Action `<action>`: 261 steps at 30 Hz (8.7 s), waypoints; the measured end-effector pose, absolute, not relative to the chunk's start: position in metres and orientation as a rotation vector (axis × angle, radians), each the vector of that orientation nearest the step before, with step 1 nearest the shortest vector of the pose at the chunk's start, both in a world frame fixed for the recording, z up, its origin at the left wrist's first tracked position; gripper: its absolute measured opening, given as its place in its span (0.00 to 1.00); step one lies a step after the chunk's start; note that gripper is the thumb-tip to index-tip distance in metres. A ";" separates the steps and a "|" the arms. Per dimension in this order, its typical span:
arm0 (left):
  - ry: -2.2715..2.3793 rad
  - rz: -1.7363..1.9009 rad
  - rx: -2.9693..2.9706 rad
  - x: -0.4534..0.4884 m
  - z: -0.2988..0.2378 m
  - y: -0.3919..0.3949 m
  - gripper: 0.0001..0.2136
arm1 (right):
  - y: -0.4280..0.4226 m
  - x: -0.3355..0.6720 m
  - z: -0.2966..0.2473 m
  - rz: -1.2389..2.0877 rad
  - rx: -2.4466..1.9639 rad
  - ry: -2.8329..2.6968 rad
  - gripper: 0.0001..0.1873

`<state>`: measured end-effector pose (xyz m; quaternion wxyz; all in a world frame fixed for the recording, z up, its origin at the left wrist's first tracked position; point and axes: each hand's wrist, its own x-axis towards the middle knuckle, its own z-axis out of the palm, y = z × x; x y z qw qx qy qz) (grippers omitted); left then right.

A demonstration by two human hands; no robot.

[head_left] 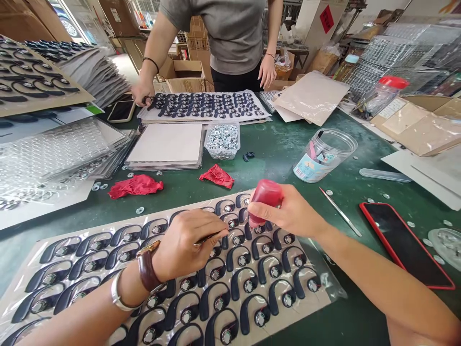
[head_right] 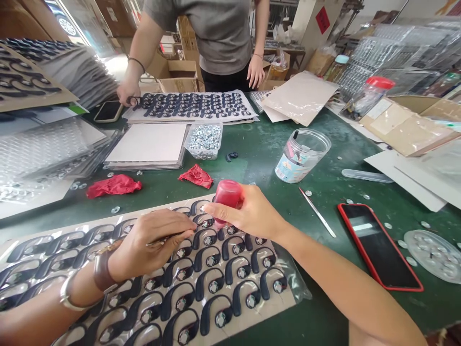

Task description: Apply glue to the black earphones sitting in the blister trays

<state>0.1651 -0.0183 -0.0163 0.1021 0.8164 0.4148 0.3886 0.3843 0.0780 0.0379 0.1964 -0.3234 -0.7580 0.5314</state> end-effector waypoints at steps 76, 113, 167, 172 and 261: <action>1.148 1.111 2.352 0.178 -0.011 -0.043 0.08 | 0.048 0.386 -0.028 0.764 -0.547 -2.075 0.09; 0.986 0.944 3.030 0.196 -0.025 -0.095 0.12 | 0.014 0.405 -0.021 1.038 -0.675 -1.920 0.12; 1.031 0.980 2.588 0.188 -0.015 -0.079 0.13 | 0.016 0.404 -0.020 0.737 -0.573 -2.044 0.07; 1.094 1.094 2.397 0.189 -0.015 -0.075 0.11 | 0.016 0.402 -0.022 0.774 -0.526 -2.047 0.07; 0.997 1.031 2.527 0.205 -0.010 -0.105 0.13 | -0.016 0.420 -0.021 0.664 -0.591 -2.021 0.11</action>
